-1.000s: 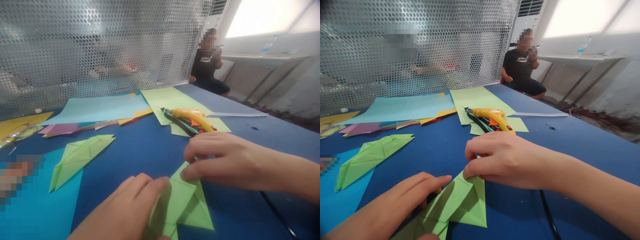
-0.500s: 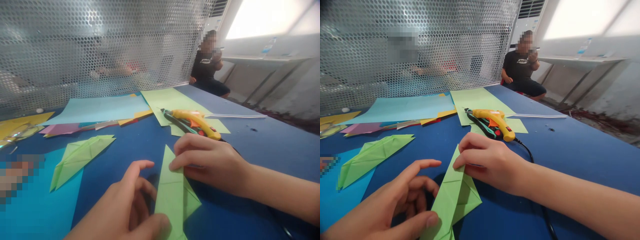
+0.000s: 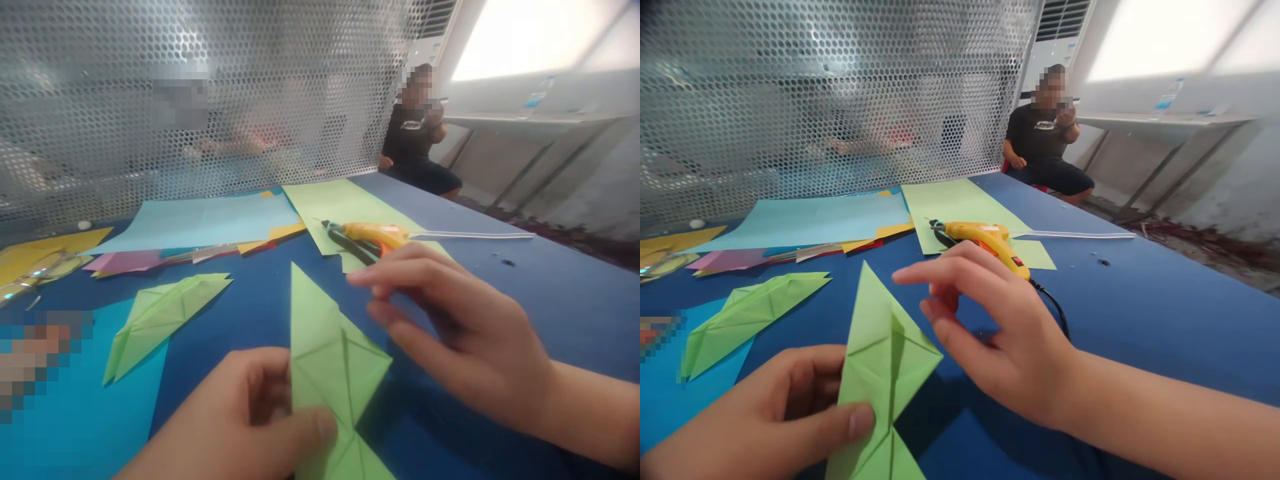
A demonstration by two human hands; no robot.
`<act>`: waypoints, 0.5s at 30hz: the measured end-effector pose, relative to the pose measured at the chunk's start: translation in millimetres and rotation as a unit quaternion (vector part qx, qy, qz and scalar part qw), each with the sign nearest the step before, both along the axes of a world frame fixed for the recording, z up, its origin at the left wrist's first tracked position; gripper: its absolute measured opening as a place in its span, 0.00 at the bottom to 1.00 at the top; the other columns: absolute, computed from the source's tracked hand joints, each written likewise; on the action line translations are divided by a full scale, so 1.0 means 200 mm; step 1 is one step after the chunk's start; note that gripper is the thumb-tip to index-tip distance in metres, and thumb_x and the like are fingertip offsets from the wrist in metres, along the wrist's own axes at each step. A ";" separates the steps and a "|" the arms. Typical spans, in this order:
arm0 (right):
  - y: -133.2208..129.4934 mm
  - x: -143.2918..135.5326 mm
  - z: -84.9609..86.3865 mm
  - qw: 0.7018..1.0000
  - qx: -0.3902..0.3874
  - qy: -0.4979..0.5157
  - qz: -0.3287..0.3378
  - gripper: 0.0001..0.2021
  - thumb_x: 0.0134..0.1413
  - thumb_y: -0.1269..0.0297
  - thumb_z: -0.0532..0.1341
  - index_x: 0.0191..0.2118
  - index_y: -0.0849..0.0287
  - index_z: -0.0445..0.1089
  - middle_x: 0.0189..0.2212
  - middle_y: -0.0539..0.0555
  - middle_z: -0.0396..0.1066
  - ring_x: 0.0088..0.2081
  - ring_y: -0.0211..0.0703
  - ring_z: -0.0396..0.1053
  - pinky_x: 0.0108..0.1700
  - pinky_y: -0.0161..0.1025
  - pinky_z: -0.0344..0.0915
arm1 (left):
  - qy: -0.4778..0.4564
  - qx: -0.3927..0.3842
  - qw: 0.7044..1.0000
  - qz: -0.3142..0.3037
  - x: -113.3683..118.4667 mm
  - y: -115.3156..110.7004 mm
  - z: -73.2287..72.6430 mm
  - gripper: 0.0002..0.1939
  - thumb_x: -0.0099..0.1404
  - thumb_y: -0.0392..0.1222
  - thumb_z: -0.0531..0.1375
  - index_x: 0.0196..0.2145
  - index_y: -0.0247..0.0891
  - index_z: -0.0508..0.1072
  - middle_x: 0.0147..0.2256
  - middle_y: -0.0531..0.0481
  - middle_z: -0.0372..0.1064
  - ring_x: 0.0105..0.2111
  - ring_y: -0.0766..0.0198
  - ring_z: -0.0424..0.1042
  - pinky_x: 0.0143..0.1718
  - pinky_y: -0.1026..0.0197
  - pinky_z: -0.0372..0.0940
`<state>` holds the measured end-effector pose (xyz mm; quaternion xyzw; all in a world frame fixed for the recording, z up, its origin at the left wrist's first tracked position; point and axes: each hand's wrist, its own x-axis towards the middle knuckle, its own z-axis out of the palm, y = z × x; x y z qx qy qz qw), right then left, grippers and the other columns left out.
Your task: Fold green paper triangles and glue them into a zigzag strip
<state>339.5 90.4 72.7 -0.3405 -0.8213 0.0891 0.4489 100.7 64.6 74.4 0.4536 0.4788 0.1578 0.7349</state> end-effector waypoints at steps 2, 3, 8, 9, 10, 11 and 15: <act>0.01 0.00 0.02 0.997 -0.055 0.053 -0.010 0.11 0.66 0.71 0.62 0.49 0.49 0.77 0.34 0.50 0.77 0.33 0.41 0.76 0.36 0.38 0.78 | -0.056 -0.004 0.998 0.037 -0.01 0.01 0.01 0.20 0.55 0.54 0.78 0.43 0.46 0.84 0.40 0.53 0.83 0.40 0.60 0.80 0.51 0.57 0.72; 0.01 0.00 0.02 0.993 -0.094 0.077 -0.005 0.09 0.67 0.68 0.62 0.47 0.49 0.78 0.31 0.49 0.76 0.30 0.40 0.75 0.33 0.36 0.77 | -0.067 0.003 0.996 0.066 -0.02 0.01 0.01 0.20 0.54 0.53 0.79 0.43 0.47 0.84 0.41 0.54 0.83 0.39 0.62 0.79 0.48 0.60 0.72; 0.06 0.00 0.03 0.937 -0.310 0.151 0.057 0.12 0.70 0.52 0.65 0.41 0.53 0.82 0.26 0.48 0.75 0.27 0.38 0.75 0.30 0.34 0.77 | -0.022 0.080 0.968 0.238 -0.03 0.00 0.07 0.26 0.41 0.62 0.83 0.31 0.46 0.82 0.25 0.61 0.72 0.25 0.72 0.62 0.28 0.68 0.62; 0.07 0.01 0.03 0.925 -0.336 0.163 0.072 0.14 0.70 0.49 0.65 0.42 0.53 0.82 0.27 0.49 0.76 0.28 0.39 0.76 0.32 0.34 0.77 | -0.024 0.103 0.960 0.260 -0.03 0.00 0.08 0.26 0.41 0.63 0.83 0.27 0.46 0.79 0.22 0.61 0.68 0.24 0.72 0.61 0.29 0.68 0.63; 0.08 0.01 0.03 0.915 -0.354 0.171 0.085 0.16 0.69 0.47 0.66 0.42 0.53 0.83 0.28 0.50 0.77 0.29 0.40 0.77 0.33 0.35 0.78 | -0.026 0.129 0.952 0.276 -0.03 0.01 0.09 0.26 0.42 0.63 0.82 0.24 0.45 0.77 0.21 0.61 0.67 0.24 0.71 0.62 0.30 0.66 0.65; 0.09 0.02 0.03 0.910 -0.364 0.173 0.096 0.17 0.68 0.45 0.66 0.42 0.53 0.83 0.28 0.51 0.77 0.30 0.41 0.77 0.34 0.36 0.78 | -0.027 0.156 0.945 0.286 -0.04 0.01 0.11 0.25 0.44 0.62 0.82 0.23 0.46 0.76 0.21 0.60 0.67 0.26 0.69 0.65 0.32 0.65 0.67; 0.13 0.09 0.06 0.933 -0.315 0.132 0.110 0.20 0.71 0.44 0.62 0.41 0.52 0.84 0.30 0.52 0.78 0.33 0.45 0.78 0.38 0.39 0.77 | -0.072 0.228 0.917 0.319 -0.04 0.01 0.12 0.13 0.52 0.51 0.81 0.27 0.50 0.81 0.31 0.60 0.80 0.32 0.67 0.74 0.35 0.66 0.70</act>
